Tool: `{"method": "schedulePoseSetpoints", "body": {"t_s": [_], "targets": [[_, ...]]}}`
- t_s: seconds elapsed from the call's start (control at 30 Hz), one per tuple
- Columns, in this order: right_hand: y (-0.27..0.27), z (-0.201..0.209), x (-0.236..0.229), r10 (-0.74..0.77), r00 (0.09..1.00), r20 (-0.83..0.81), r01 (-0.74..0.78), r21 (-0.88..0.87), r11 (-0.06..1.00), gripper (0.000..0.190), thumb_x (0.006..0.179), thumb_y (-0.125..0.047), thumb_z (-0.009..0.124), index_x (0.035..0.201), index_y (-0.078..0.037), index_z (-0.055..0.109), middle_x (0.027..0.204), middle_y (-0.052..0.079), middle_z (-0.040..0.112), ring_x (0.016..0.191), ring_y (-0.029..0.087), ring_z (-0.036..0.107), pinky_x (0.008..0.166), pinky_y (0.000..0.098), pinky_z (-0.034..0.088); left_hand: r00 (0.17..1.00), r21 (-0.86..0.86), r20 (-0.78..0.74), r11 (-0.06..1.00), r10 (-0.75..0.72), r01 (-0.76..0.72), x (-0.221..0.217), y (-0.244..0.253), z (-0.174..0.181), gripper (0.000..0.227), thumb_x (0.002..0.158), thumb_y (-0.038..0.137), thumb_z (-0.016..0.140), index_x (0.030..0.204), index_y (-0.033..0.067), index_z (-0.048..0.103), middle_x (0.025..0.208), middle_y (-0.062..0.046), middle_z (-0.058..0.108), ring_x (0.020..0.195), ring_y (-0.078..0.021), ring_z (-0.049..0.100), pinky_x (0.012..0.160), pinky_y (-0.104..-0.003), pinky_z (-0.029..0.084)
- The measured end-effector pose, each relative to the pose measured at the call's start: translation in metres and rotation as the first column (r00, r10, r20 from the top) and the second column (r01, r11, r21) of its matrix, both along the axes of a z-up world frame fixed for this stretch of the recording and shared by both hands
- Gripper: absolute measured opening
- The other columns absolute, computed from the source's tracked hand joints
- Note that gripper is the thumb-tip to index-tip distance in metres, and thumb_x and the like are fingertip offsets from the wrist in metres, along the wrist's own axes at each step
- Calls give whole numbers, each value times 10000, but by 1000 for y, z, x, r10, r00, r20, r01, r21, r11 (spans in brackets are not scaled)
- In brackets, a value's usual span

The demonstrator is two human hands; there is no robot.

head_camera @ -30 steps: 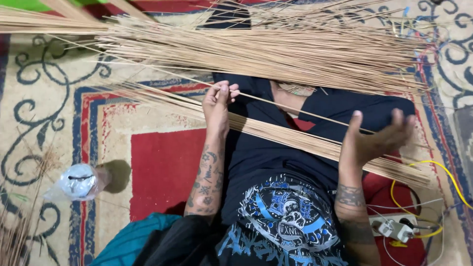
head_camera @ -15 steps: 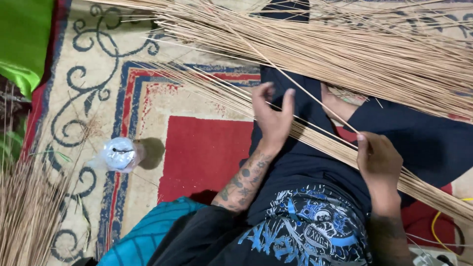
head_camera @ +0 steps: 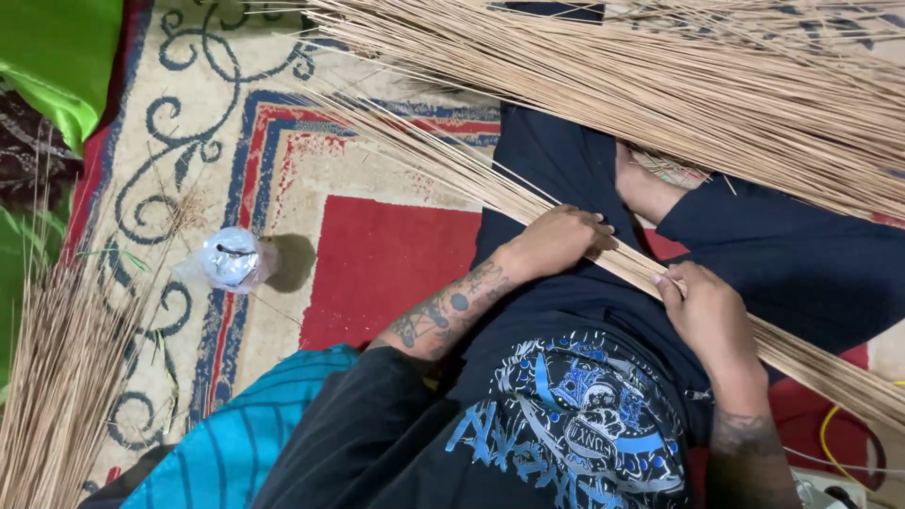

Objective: Sorting and bundling thin wooden sticks by hand while sitting on a rug.

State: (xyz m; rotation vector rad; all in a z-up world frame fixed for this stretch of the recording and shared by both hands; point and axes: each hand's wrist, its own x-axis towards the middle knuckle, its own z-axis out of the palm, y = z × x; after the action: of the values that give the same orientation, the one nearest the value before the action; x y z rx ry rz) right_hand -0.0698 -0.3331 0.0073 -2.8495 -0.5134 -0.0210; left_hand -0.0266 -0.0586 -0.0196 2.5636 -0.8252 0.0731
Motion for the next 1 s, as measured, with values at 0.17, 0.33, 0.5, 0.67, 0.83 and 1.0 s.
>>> {"method": "schedulePoseSetpoints", "body": {"t_s": [0.17,0.33,0.5,0.67,0.83,1.0], "targets": [[3,12,-14,-160,979,-128,156,-39,987,267,1027,-428,611,1101,-176,659,1103,121,778,971,393,754,834,540,595,999,-44,14,998,-37,37,-4,-2,14,183,945,230,658,1083,282,767,1162,13,766,1143,-213,712,961,-430,557],[5,-16,-12,-71,997,-3,71,15,997,450,990,-432,607,1333,-142,592,1156,168,741,1127,351,708,1035,485,509,972,65,-195,987,-131,146,-12,-6,18,753,909,539,686,1536,191,456,1520,-144,556,1463,-324,466,1200,-607,302],[13,-27,-10,33,994,107,-20,-127,992,438,937,-458,614,1296,-207,622,1082,54,712,1123,266,674,993,450,484,994,198,34,975,-106,97,-19,-17,12,322,977,371,627,1266,228,620,1045,-20,654,1033,-243,646,875,-413,457],[13,-28,-10,19,997,75,-12,-96,995,424,936,-428,620,1288,-192,633,1111,69,702,1138,276,656,993,454,471,991,182,-1,974,-134,132,-10,-8,12,243,980,323,606,1208,247,639,933,-13,669,927,-242,697,783,-392,520],[4,-5,-6,16,1000,-5,-16,-49,999,399,922,-389,652,1272,-198,636,1117,57,693,1115,278,666,939,448,499,958,108,-270,985,-101,134,-6,13,62,229,949,286,654,1154,189,680,962,-124,725,945,-393,724,817,-527,563],[-15,33,3,-114,988,-104,114,-2,993,195,880,-254,707,1057,-171,702,871,98,726,879,346,746,765,466,565,943,150,-319,988,91,-45,19,67,74,202,895,368,721,1087,305,732,1000,-21,769,1008,-329,729,836,-482,586]]}}
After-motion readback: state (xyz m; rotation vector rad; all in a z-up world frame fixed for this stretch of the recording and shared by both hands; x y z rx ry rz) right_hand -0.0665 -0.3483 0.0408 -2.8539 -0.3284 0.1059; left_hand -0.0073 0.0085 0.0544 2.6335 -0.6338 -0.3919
